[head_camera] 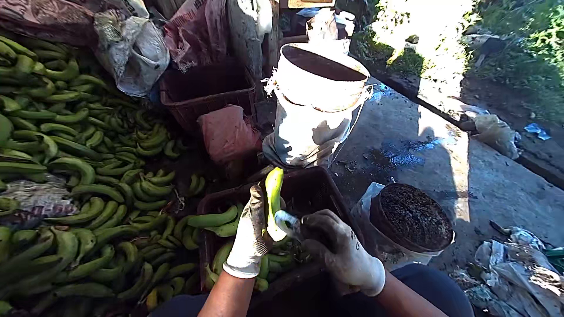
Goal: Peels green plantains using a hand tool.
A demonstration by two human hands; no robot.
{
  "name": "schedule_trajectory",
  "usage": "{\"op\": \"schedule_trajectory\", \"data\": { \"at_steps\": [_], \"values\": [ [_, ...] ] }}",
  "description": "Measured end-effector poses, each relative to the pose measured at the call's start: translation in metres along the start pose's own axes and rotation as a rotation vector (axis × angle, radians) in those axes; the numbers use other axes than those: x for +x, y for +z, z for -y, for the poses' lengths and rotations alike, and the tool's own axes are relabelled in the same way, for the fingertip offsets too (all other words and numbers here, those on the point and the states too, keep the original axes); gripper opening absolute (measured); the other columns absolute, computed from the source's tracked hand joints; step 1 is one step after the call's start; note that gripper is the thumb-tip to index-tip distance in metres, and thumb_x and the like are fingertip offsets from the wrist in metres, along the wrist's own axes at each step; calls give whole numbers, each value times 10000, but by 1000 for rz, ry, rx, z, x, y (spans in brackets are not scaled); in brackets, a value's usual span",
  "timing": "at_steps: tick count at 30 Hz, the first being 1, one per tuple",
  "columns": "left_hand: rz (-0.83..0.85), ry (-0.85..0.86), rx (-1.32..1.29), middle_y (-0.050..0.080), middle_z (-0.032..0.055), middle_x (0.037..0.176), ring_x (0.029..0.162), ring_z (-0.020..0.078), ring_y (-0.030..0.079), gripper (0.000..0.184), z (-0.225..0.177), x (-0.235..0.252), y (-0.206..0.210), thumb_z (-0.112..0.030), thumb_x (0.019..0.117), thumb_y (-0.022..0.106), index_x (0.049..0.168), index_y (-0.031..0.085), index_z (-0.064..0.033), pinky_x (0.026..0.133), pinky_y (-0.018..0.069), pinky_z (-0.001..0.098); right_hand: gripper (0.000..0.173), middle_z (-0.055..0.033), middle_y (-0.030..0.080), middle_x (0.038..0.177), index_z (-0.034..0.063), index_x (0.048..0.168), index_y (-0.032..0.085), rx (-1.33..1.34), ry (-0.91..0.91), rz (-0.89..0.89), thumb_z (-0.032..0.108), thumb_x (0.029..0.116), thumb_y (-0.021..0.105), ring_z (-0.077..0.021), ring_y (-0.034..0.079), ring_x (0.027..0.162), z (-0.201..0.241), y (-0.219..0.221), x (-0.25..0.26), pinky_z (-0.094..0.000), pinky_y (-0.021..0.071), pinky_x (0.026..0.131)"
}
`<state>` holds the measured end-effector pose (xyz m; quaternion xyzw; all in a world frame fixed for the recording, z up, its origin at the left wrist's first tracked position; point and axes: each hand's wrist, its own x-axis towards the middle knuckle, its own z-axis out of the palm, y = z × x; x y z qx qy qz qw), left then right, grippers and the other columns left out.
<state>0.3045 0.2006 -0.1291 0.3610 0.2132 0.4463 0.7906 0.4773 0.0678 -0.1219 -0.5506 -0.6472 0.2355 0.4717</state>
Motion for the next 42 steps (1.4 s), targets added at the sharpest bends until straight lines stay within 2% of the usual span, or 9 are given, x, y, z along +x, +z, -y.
{"op": "schedule_trajectory", "data": {
  "at_steps": [6,9,12,14,19,25,30,34,42],
  "values": [
    [10,-27,180,686,72,904,760,126,673,448,8,-17,15,-394,1097,362,1223,636,-63,676,598,279,349,-42,683,1174,155,1231,730,-127,-93,71,366,952,730,-111,653,1076,-13,-2,-4,-312,578,924],
    [70,-52,195,692,56,974,829,119,680,328,17,-22,15,-286,1051,476,1253,606,-63,735,596,278,325,-69,705,1151,187,1186,757,-318,-143,-132,376,923,748,-182,667,1070,-24,-4,5,-400,573,923],
    [19,-136,219,654,93,883,714,163,650,434,22,-14,15,-398,1101,365,1197,625,-64,605,582,317,248,-72,718,1111,186,1090,774,-471,-49,-427,345,900,773,-222,684,1039,-41,-18,26,-465,580,893],
    [-2,-137,322,699,95,1056,892,166,691,502,21,-10,11,-447,1104,324,1328,618,-107,767,612,342,320,-36,691,1178,191,1182,751,-383,154,-473,374,919,754,-162,670,1076,-48,-39,36,-418,590,917],
    [-62,-165,145,653,102,901,706,186,654,439,13,5,1,-417,1102,363,1311,561,-85,607,591,339,358,-47,693,1179,94,1222,717,-32,205,-257,306,935,750,-120,680,1052,-25,-36,22,-319,606,907],
    [-48,23,117,672,114,958,750,171,670,419,12,0,2,-284,1106,332,1437,510,-99,663,600,305,356,-15,677,1185,164,1239,728,-17,79,91,340,932,759,-78,649,1081,-14,3,-1,-281,583,918],
    [27,-111,235,680,114,1016,823,185,678,392,16,-13,12,-284,1105,356,1341,572,-57,686,601,337,230,-58,710,1136,168,1066,781,-264,-27,-326,291,873,805,-183,670,1072,-38,-5,28,-417,575,932],
    [-9,-301,259,677,110,948,750,190,669,504,24,-5,10,-497,1084,366,1293,609,-108,626,594,349,349,-11,686,1184,178,1194,720,-131,302,-490,385,916,759,-130,677,1031,-42,-44,47,-382,603,876],
    [-332,210,337,675,102,1119,923,164,688,441,26,12,6,-264,1099,421,1497,435,-73,812,604,347,367,-11,681,1184,145,1233,718,-10,212,-47,362,938,744,-88,661,1068,-8,7,2,-296,595,910]
  ]
}}
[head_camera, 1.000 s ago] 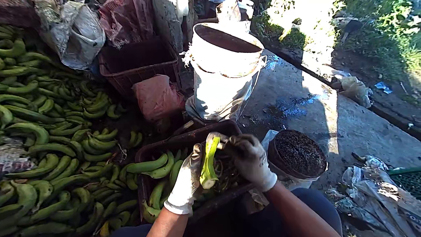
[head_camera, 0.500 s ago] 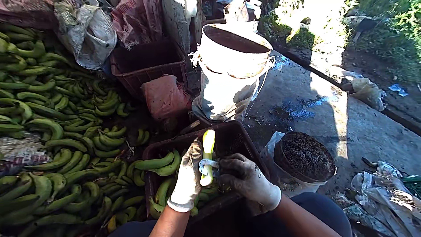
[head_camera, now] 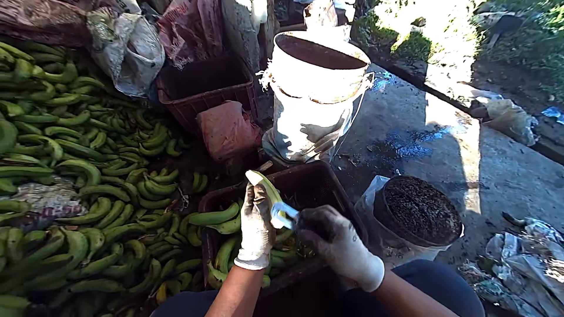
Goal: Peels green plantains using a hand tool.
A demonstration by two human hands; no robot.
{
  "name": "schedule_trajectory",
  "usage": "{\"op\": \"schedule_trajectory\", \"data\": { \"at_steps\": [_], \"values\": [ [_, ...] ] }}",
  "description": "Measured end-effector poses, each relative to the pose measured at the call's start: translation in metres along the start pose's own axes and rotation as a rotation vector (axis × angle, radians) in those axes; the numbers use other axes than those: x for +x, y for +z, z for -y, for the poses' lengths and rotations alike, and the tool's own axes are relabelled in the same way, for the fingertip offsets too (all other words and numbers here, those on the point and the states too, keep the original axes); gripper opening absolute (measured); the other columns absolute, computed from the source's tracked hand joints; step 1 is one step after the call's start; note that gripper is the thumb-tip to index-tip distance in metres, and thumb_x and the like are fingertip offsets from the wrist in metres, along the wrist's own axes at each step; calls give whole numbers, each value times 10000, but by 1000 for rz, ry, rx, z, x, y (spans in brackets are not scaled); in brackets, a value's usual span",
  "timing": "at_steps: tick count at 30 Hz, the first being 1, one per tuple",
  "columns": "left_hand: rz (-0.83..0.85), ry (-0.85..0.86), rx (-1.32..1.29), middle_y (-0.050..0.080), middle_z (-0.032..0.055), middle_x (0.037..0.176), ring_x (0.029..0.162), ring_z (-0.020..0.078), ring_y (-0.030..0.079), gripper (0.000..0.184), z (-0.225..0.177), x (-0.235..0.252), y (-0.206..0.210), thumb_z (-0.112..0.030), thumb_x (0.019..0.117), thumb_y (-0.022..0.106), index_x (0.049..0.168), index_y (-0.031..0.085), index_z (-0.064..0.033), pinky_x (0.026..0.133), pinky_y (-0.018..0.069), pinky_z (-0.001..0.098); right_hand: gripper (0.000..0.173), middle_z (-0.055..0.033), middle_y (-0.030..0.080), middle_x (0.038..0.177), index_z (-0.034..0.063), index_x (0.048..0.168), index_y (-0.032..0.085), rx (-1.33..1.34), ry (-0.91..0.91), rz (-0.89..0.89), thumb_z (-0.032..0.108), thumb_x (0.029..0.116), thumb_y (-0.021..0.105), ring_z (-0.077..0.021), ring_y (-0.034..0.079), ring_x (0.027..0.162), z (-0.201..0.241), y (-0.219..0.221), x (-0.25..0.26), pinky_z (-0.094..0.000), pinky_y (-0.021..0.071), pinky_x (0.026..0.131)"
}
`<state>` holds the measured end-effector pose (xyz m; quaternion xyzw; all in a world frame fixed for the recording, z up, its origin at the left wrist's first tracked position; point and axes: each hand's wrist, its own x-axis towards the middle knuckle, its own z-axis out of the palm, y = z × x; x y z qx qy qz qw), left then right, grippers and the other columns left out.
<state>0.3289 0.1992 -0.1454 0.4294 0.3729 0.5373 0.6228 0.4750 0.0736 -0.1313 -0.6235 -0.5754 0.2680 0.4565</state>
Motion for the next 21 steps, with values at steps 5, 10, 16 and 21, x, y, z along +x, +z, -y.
{"op": "schedule_trajectory", "data": {
  "at_steps": [5,10,16,21],
  "values": [
    [185,-64,-195,688,101,1029,874,175,705,349,-10,-11,-3,-195,1105,345,1377,492,-32,763,621,339,357,-43,689,1172,163,1219,738,-125,-178,-24,396,949,717,-132,649,1094,-10,1,5,-344,562,951],
    [490,-395,-9,703,86,1005,857,158,696,384,-23,-25,-12,-352,1013,580,1256,629,-59,727,612,329,313,-21,711,1190,181,1198,760,-195,-91,-232,387,977,679,-135,667,1107,-27,-30,45,-392,572,957],
    [435,-478,-361,650,210,1264,1088,302,683,486,8,-12,-10,-280,1046,551,1467,459,-53,884,602,439,432,15,705,1153,194,1220,735,-90,135,-297,500,916,719,-95,668,1055,-23,-51,52,-357,579,929],
    [128,-405,-629,687,132,1107,1021,218,697,329,6,-6,-3,-244,1120,298,1224,555,-69,834,611,377,440,-10,698,1182,182,1249,731,-177,-17,-187,456,905,750,-108,660,1085,-16,-6,13,-345,580,937]
  ]
}}
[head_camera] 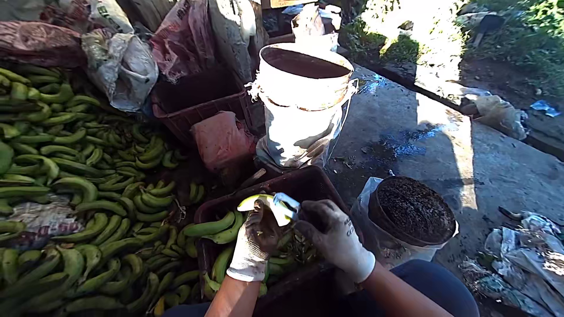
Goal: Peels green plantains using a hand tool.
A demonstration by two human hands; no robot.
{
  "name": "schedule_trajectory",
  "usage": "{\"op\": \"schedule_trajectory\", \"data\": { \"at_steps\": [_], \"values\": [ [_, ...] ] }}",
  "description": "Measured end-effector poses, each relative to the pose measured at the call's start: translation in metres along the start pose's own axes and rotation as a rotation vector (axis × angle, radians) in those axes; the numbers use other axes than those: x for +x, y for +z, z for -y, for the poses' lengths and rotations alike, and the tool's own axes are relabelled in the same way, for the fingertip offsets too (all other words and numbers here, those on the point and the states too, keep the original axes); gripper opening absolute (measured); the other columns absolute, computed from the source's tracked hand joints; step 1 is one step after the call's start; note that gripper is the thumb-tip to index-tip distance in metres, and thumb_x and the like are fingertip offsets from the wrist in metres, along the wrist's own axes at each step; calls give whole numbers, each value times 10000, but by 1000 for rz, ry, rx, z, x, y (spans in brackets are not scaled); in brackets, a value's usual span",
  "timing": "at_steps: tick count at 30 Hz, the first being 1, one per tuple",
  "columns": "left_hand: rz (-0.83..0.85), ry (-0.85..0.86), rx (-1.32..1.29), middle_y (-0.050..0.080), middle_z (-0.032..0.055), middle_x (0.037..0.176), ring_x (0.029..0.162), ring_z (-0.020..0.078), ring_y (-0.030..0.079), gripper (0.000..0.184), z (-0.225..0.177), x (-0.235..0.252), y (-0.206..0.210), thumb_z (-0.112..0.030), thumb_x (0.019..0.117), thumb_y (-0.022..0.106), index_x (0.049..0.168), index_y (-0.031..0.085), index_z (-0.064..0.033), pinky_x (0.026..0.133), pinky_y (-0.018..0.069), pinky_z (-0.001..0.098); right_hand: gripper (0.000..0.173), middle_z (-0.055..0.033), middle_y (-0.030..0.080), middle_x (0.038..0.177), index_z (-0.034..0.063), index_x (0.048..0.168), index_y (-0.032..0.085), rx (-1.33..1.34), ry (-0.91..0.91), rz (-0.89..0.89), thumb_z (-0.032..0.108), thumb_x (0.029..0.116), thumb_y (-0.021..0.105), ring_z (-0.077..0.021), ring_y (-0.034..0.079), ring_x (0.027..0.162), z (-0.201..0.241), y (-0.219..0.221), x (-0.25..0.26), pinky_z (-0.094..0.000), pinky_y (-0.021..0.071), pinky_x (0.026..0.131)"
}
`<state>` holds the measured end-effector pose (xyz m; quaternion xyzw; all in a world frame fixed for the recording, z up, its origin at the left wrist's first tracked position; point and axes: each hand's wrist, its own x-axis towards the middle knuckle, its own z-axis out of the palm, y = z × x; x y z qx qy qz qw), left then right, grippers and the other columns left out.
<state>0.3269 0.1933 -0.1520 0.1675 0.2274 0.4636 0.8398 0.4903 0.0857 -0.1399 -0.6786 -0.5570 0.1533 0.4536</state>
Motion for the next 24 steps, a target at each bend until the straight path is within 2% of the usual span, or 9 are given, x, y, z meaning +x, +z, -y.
{"op": "schedule_trajectory", "data": {
  "at_steps": [6,8,11,14,16,17,20,22,24],
  "values": [
    [-83,51,140,685,177,1063,955,274,712,301,-4,-3,6,-224,1117,341,1262,522,-31,802,617,424,412,-20,701,1161,225,1243,738,-96,-122,44,468,910,736,-137,659,1064,-4,6,-7,-362,567,919],
    [-37,58,308,686,158,1062,925,233,715,312,-7,-10,12,-172,1104,355,1364,471,-46,786,620,382,389,-18,699,1166,232,1244,740,-87,-150,54,451,922,731,-138,653,1073,-5,3,-4,-370,560,927],
    [126,7,504,652,83,1163,956,156,691,499,-15,-19,15,-123,1062,382,1552,284,-118,800,610,337,377,-28,695,1201,226,1262,736,-56,-173,86,411,934,734,-145,644,1118,-12,-6,5,-374,548,970],
    [277,-162,494,664,131,1143,937,210,692,499,-22,-22,9,-140,1022,467,1511,376,-108,776,609,380,373,-44,684,1232,184,1283,726,17,-163,148,367,959,716,-131,638,1148,-20,-17,17,-343,546,999],
    [346,-292,539,681,107,1132,958,180,695,464,-27,-25,12,-161,1017,537,1470,453,-104,815,607,350,364,-41,684,1237,162,1292,718,50,-120,220,361,990,676,-108,644,1139,-27,-22,29,-321,554,994],
    [357,-343,609,681,80,1188,1005,147,691,499,-29,-27,13,-167,1012,545,1497,441,-113,862,597,321,361,-25,691,1234,178,1289,720,14,-76,256,390,1009,638,-103,648,1135,-32,-23,35,-335,551,997],
    [337,-450,745,674,86,1239,991,168,696,559,-26,-23,14,-201,997,560,1539,429,-158,827,604,342,411,16,698,1246,268,1282,716,-214,157,300,517,1033,504,-135,645,1165,-52,-27,51,-446,516,1026],
    [333,-452,797,652,102,1292,1027,204,691,613,-24,-18,12,-233,987,585,1566,391,-186,847,601,374,420,8,697,1251,277,1270,720,-232,243,212,549,1003,543,-157,640,1182,-56,-32,53,-481,510,1037],
    [302,-397,909,633,94,1339,1079,212,684,697,-25,-13,12,-298,952,652,1578,364,-194,879,601,389,441,-2,699,1212,259,1266,723,-214,163,131,551,944,647,-151,653,1129,-44,-36,48,-458,544,989]
  ]
}}
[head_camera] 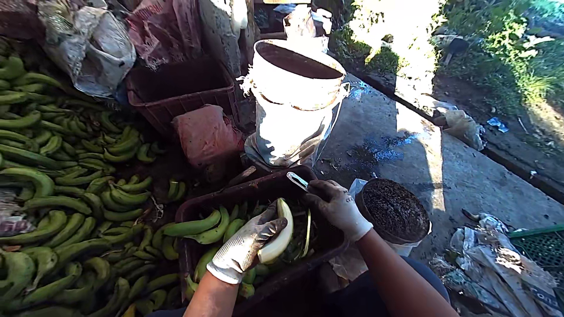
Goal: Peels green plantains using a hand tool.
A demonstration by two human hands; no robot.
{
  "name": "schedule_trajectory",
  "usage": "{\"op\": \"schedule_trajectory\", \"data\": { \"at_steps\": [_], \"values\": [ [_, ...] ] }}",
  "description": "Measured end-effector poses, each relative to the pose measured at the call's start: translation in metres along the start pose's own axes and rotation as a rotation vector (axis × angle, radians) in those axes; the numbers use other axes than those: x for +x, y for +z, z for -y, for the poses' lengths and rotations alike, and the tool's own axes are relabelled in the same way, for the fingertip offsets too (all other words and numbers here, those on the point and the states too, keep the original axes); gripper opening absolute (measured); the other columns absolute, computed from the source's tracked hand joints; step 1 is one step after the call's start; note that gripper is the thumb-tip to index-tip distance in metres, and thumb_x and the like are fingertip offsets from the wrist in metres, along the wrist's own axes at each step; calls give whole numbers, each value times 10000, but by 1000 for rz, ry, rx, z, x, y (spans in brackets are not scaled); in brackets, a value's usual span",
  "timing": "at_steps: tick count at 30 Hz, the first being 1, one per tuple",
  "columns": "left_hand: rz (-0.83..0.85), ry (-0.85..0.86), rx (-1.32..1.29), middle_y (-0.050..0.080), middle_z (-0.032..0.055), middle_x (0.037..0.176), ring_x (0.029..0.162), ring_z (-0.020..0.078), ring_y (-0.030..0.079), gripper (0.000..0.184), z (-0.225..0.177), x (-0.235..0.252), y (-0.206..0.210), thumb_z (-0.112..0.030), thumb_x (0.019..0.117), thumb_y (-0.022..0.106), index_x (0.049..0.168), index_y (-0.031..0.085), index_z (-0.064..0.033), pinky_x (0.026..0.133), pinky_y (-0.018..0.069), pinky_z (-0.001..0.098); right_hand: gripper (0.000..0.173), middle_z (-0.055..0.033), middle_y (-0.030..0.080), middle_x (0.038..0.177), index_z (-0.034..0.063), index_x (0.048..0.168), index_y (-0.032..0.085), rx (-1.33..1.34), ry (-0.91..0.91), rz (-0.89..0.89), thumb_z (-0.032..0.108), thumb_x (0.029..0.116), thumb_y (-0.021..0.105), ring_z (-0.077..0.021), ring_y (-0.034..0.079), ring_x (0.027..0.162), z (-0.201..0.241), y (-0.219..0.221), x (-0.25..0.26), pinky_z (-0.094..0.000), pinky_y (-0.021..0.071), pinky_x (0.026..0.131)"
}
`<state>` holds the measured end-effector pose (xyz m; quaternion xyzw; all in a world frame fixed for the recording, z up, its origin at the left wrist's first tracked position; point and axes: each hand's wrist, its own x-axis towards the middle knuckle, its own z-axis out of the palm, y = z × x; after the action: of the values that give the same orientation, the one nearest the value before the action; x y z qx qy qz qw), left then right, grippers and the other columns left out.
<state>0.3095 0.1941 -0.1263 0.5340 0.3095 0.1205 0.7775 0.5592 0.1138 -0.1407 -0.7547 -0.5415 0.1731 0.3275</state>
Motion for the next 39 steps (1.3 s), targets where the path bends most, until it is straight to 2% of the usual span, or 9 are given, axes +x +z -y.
{"op": "schedule_trajectory", "data": {
  "at_steps": [4,7,10,12,17,24,30,33,39],
  "values": [
    [-117,26,315,701,39,1203,1028,149,704,767,-5,3,2,-369,838,801,1497,457,-184,884,606,354,409,-31,713,1175,255,1264,730,-124,-260,-19,484,926,706,-181,668,1095,23,7,-17,-440,556,960],
    [-142,86,185,667,77,1290,1072,199,699,846,2,4,7,-300,824,812,1556,401,-193,895,613,385,428,-84,709,1195,238,1286,717,-218,-81,-67,500,959,634,-260,668,1115,13,13,-9,-502,544,961],
    [-218,261,-348,650,201,1236,1051,308,679,550,15,14,7,-202,984,636,1482,441,-69,876,593,471,467,-55,698,1198,219,1287,714,-97,-26,-149,531,946,650,-206,659,1119,9,9,-11,-454,549,973],
    [-247,276,-671,640,205,1241,1075,319,669,367,16,19,6,-207,1090,420,1416,466,-45,893,579,498,467,-46,705,1181,192,1278,720,-20,-116,-211,501,928,696,-173,664,1098,14,18,-21,-415,564,958],
    [-276,290,-985,672,171,1124,1040,290,685,416,9,19,2,-293,1118,247,1230,553,-35,891,586,477,438,-49,709,1174,196,1266,731,39,-300,-231,450,909,749,-176,668,1083,24,48,-48,-406,569,942],
    [-407,146,-872,690,161,1003,892,253,712,357,1,15,0,-297,1107,351,1180,583,-36,748,614,403,370,-29,710,1170,245,1230,746,10,-462,-203,412,901,765,-180,654,1095,29,47,-45,-420,547,937],
    [-398,127,-712,688,155,957,835,225,699,307,2,11,4,-270,1086,448,1143,615,-19,727,606,382,362,-23,707,1190,261,1240,748,43,-496,-148,400,906,768,-177,645,1115,28,41,-45,-429,538,952],
    [-357,161,-579,688,130,935,814,208,690,267,7,6,8,-211,1077,438,1127,632,-35,709,601,374,380,-40,703,1190,220,1253,745,103,-448,-137,393,916,759,-173,647,1112,26,37,-40,-411,548,955],
    [-7,240,-346,697,97,1048,907,160,692,343,2,-7,7,-207,994,579,1308,592,-70,801,602,332,391,-39,694,1193,158,1272,736,247,-323,7,363,939,743,-114,653,1096,21,17,-27,-321,570,954]
  ]
}}
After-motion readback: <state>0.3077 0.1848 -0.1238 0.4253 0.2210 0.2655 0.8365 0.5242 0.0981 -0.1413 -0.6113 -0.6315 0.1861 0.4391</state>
